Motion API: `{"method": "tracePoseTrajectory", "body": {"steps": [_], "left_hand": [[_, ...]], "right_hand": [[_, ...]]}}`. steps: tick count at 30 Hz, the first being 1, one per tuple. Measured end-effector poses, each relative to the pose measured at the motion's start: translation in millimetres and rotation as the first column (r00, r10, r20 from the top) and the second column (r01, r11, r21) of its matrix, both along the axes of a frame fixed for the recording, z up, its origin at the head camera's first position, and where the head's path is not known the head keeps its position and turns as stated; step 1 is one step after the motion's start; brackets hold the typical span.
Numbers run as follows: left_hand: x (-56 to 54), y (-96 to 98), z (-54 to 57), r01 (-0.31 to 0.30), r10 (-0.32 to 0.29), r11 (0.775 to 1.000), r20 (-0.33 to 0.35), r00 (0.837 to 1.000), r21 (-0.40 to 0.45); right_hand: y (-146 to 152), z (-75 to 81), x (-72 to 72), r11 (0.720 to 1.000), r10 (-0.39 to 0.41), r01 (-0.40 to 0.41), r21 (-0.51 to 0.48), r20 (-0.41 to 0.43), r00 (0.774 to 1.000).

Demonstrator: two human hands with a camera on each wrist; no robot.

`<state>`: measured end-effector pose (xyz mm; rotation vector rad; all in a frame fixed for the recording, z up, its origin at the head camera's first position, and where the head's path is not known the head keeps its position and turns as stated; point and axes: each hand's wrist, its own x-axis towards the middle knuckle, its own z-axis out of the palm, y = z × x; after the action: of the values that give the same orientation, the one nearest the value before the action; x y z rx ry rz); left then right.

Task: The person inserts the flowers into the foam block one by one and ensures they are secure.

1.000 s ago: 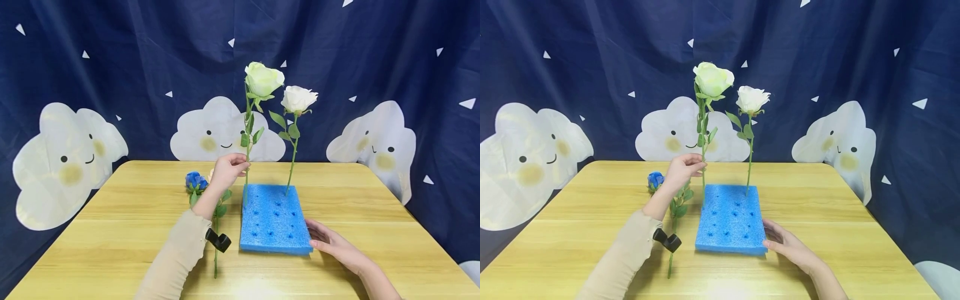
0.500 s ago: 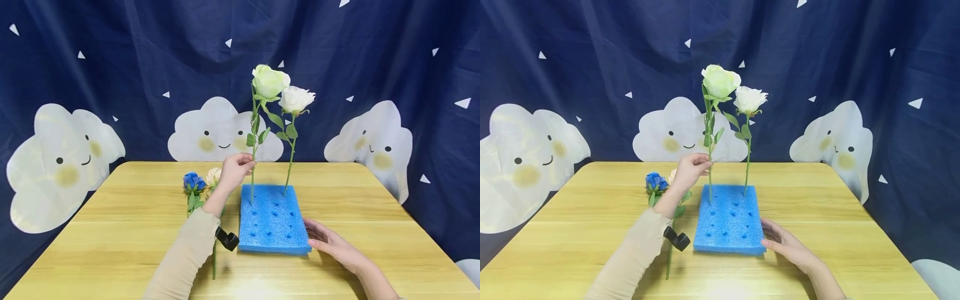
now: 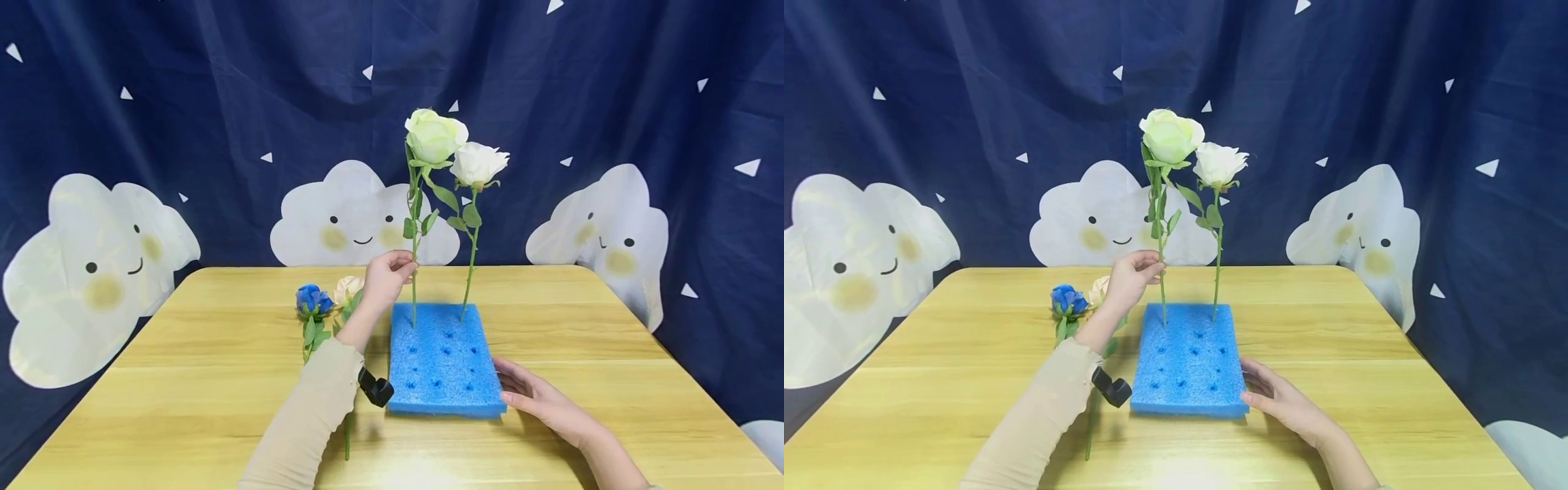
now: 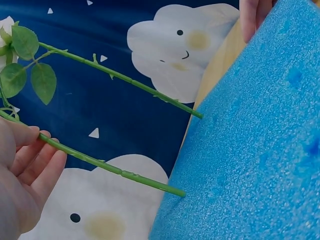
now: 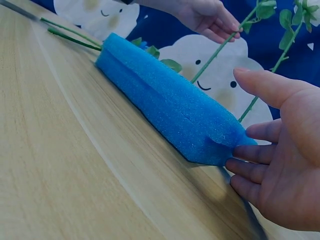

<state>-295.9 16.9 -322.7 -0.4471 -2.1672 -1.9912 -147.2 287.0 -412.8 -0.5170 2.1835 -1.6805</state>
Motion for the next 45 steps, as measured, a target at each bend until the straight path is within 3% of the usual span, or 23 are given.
{"method": "tracePoseTrajectory", "body": {"steps": [17,28,45], "left_hand": [[-6.7,2.2,-0.8,0.012,-0.012,1.000,0.009,1.000,-0.004],[-10.9,1.6,-6.9,0.015,-0.014,1.000,-0.007,1.000,0.008],[-9.3,-1.3,-17.6,0.051,-0.044,0.995,0.073,0.996,-0.090]], "right_hand": [[-1.3,0.1,0.4,1.000,0.008,-0.009,-0.015,-0.014,1.000],[-0.2,-1.5,-0.3,1.000,0.006,-0.006,-0.009,-0.012,1.000],[-0.2,-2.6,-1.4,1.000,0.010,-0.010,-0.014,-0.016,1.000]]}}
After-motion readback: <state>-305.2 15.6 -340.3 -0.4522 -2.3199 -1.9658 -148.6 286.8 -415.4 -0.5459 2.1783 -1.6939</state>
